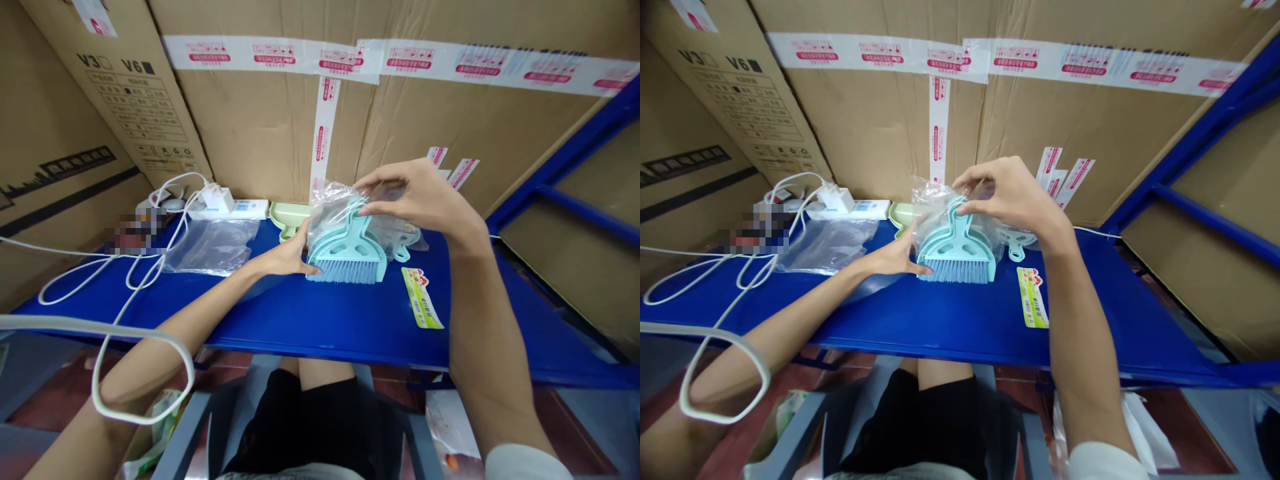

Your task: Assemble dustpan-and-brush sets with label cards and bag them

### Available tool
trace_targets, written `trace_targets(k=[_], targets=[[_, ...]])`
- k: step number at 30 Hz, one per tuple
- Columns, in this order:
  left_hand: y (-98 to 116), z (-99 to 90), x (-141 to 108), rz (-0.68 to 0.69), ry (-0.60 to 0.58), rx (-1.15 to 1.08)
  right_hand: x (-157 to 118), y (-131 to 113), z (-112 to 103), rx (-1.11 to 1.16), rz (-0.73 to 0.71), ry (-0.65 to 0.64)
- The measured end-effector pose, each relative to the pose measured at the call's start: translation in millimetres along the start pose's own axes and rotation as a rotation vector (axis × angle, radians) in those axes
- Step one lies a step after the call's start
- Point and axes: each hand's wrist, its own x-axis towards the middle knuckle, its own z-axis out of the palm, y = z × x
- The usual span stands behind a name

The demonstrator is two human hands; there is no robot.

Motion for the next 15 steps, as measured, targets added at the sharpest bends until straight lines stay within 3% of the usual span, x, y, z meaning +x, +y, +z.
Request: trace_targets(k=[5, 9, 15], targets=[[-3, 4.7, -1, 0.089, 0.034, 0.098, -2, -8, 2, -0.084, -0.042, -0.039], [0, 9.2, -1, 0.086, 0.022, 0.129, -4, -12, 4, -0.156, -0.081, -0.058], [5, 12.6, -2, 0.081, 0.032, 0.122, -18, -14, -24, -0.115, -0.06, -0.12]])
